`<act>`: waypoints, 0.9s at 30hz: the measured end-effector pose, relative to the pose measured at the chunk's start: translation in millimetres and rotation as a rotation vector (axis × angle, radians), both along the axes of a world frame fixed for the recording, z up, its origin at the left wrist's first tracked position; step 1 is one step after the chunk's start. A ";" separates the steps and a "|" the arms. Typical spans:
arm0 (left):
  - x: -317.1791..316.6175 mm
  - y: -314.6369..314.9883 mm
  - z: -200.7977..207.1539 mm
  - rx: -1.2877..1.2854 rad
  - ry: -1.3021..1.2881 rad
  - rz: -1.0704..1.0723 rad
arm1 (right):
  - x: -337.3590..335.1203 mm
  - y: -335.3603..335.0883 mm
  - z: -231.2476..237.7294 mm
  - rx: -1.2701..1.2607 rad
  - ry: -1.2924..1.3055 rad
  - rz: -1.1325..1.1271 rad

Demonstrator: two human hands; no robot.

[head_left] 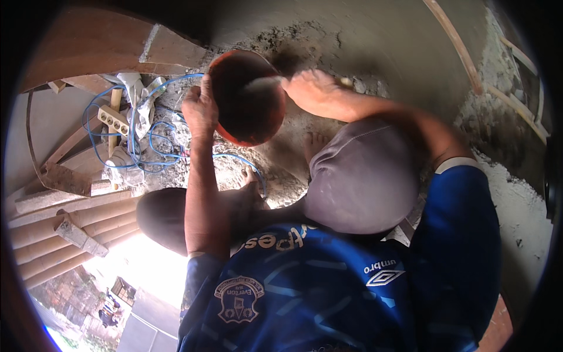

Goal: The person scoops cement from a red bucket using a trowel and applies it to a curved wall surface. They repeatedly smooth and spread the cement mixture to cover the rough wall area.

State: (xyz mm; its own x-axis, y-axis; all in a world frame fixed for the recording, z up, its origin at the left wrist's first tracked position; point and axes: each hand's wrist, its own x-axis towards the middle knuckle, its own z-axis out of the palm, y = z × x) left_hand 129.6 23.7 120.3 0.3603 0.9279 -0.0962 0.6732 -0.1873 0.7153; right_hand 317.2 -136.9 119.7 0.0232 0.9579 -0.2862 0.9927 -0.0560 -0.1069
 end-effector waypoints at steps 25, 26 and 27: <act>3.9 -23.6 2.9 0.020 0.161 -0.100 | -32.2 -37.0 1.3 -0.352 0.325 -0.383; -3.3 -29.2 4.0 -0.020 0.173 -0.086 | -22.1 -40.3 12.0 -0.279 0.296 -0.410; -7.4 -32.5 7.7 -0.061 0.185 -0.070 | -12.5 -41.4 18.6 -0.207 0.268 -0.434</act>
